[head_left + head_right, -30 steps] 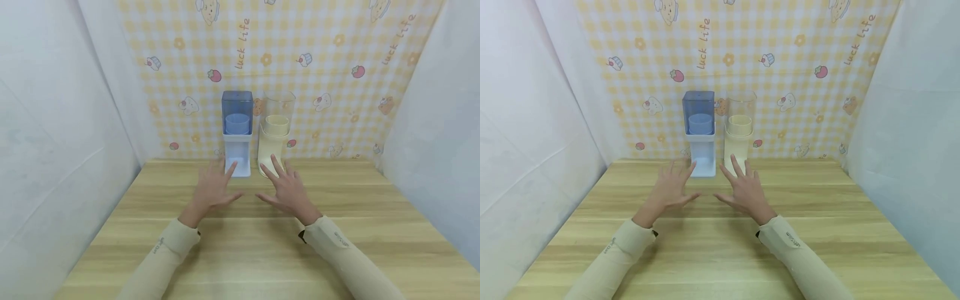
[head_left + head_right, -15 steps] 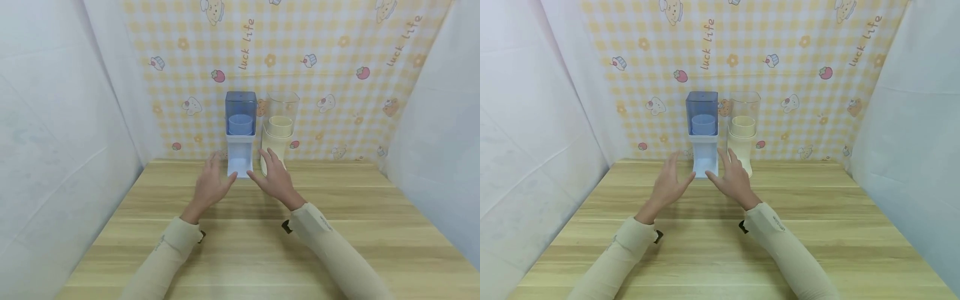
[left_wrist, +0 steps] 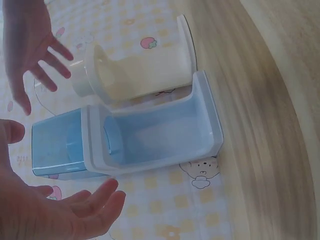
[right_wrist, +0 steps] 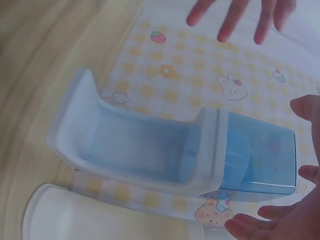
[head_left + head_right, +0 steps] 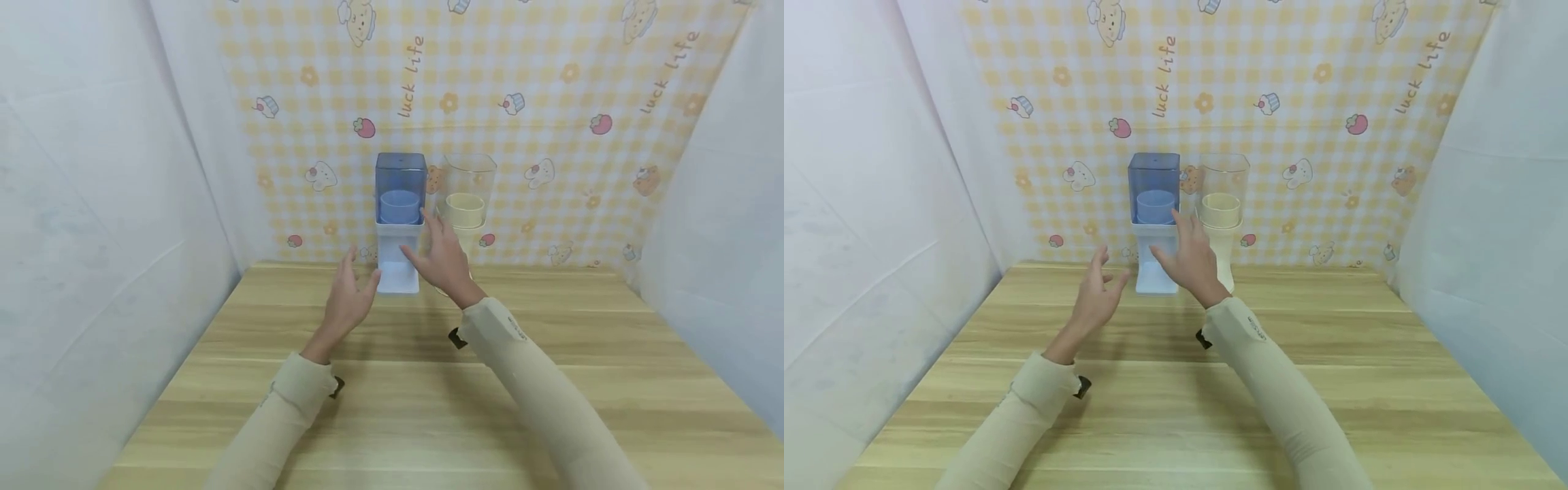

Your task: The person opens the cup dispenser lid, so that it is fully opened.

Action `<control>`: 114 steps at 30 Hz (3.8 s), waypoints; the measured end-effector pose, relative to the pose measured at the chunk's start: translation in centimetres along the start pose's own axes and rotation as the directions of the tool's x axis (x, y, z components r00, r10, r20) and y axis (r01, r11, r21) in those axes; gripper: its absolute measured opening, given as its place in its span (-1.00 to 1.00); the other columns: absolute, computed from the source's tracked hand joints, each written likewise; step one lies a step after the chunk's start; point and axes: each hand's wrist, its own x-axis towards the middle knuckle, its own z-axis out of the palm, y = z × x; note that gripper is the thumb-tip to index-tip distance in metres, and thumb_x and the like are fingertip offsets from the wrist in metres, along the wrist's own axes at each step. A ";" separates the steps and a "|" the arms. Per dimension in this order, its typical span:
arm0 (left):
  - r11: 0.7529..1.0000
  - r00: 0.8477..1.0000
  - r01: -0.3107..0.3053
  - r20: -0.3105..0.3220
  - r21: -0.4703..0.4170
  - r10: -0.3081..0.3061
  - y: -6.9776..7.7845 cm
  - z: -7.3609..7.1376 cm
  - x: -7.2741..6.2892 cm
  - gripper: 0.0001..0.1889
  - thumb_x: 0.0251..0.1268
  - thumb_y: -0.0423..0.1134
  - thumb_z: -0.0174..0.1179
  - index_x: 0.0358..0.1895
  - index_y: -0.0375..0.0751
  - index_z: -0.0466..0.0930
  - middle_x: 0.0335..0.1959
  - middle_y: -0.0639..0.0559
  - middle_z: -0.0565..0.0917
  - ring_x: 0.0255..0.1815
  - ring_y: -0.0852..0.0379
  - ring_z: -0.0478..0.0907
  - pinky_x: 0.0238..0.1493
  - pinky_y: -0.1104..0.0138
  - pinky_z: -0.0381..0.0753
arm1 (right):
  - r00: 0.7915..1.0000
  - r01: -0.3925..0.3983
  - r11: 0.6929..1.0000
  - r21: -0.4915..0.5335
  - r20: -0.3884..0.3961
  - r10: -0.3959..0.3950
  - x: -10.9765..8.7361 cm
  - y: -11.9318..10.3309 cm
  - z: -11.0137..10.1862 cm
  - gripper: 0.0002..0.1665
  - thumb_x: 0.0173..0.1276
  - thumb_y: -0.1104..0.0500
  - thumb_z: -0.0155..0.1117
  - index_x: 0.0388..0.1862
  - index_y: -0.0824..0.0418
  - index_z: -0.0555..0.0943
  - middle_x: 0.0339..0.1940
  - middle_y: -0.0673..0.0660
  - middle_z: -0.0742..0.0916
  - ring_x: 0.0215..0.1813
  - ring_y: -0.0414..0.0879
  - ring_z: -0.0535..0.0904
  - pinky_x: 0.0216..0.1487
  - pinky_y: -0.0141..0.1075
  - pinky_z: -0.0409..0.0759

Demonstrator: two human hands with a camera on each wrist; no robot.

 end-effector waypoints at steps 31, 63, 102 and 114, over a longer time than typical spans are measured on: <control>0.998 0.994 -0.005 0.105 -0.058 0.011 -1.8 -0.9 -0.9 -0.35 0.53 0.04 -0.01 0.53 -0.15 0.09 0.46 -0.31 0.17 0.23 -0.37 0.38 0.07 -0.12 0.55 | 0.965 -0.251 0.961 0.113 -0.046 0.258 9.6 -4.5 0.7 0.10 0.23 -0.39 0.29 0.62 -0.22 -0.01 0.61 0.34 -0.07 0.57 0.38 -0.16 0.43 0.26 0.09; 1.000 0.991 0.018 0.133 -0.009 -0.016 -2.2 -1.4 -1.1 -0.41 0.55 0.05 -0.06 0.47 -0.22 0.20 0.43 -0.30 0.22 0.19 -0.31 0.43 0.05 -0.09 0.56 | 0.946 -0.242 0.969 0.053 -0.208 0.248 10.0 -3.0 3.8 0.18 0.05 -0.49 0.37 0.52 -0.11 0.09 0.44 0.39 0.24 0.32 0.29 0.33 -0.03 0.08 0.56; 0.998 0.988 0.063 0.141 -0.011 -0.061 -2.1 -2.0 -1.3 -0.39 0.51 0.06 -0.02 0.45 -0.22 0.23 0.44 -0.30 0.23 0.20 -0.32 0.43 0.11 -0.11 0.52 | 0.984 0.000 0.992 0.128 -0.175 0.023 7.6 -1.7 2.5 0.11 0.01 -0.32 0.50 0.46 -0.03 0.21 0.34 0.28 0.41 -0.09 0.12 0.55 -0.18 -0.04 0.59; 0.993 0.986 0.035 0.168 -0.115 -0.015 -2.1 -2.5 -1.4 -0.49 0.52 -0.11 0.02 0.38 -0.35 0.30 0.38 -0.36 0.35 0.40 -0.27 0.30 0.27 -0.09 0.40 | 0.996 0.038 0.976 0.215 -0.089 -0.020 6.7 -1.5 1.1 0.10 0.04 -0.22 0.54 0.47 -0.02 0.18 0.41 0.20 0.36 0.31 0.10 0.41 0.13 0.01 0.53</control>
